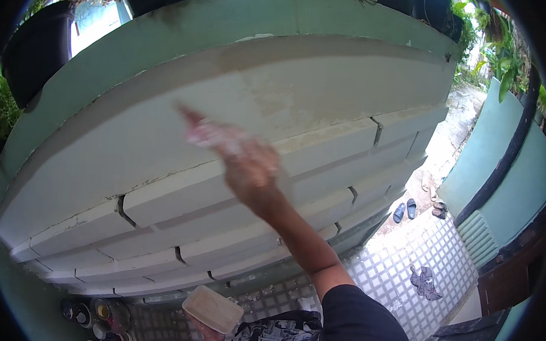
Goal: Apply putty to a wall using a spatula/putty knife.
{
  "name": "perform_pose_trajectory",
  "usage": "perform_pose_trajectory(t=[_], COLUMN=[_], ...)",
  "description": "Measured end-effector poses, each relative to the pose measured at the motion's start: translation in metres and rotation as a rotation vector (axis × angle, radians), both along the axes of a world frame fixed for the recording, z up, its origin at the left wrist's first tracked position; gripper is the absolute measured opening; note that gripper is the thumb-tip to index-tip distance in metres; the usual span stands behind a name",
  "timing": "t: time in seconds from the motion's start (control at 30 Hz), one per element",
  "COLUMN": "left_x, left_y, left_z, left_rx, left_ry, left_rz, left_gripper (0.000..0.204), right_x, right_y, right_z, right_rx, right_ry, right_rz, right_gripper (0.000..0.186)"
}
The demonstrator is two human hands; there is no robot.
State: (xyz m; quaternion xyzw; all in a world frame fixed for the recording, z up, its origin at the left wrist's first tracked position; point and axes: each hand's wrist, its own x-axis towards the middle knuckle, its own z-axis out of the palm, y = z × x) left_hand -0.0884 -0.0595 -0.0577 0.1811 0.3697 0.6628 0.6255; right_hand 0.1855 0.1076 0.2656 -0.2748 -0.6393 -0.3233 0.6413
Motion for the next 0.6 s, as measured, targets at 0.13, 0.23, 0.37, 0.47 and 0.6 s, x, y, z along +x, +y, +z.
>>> perform_pose_trajectory(t=[0.13, 0.23, 0.37, 0.47, 0.6], left_x=[-0.012, -0.008, -0.013, -0.003, 0.019], left_y=[-0.005, -0.005, -0.003, 0.000, 0.036], left_z=[-0.024, -0.013, -0.030, -0.018, -0.013], left_rx=[0.015, 0.042, 0.019, 0.032, 0.717], left_ry=[-0.105, -0.131, -0.149, -0.191, -0.224], left_rz=[0.005, -0.018, -0.060, -0.077, -0.182], left_gripper=[0.070, 0.070, 0.073, 0.073, 0.075], right_x=[0.047, 0.073, 0.021, -0.055, -0.088], right_y=[-0.001, 0.010, 0.041, 0.023, -0.040], right_z=[0.011, 0.022, -0.001, -0.027, -0.046], right_rx=[0.136, 0.044, 0.006, 0.034, -0.121], right_ry=[0.542, 0.691, 0.361, 0.110, 0.014], right_rz=[-0.338, -0.462, -0.669, -0.320, 0.227], right_gripper=[0.032, 0.036, 0.049, 0.053, 0.047])
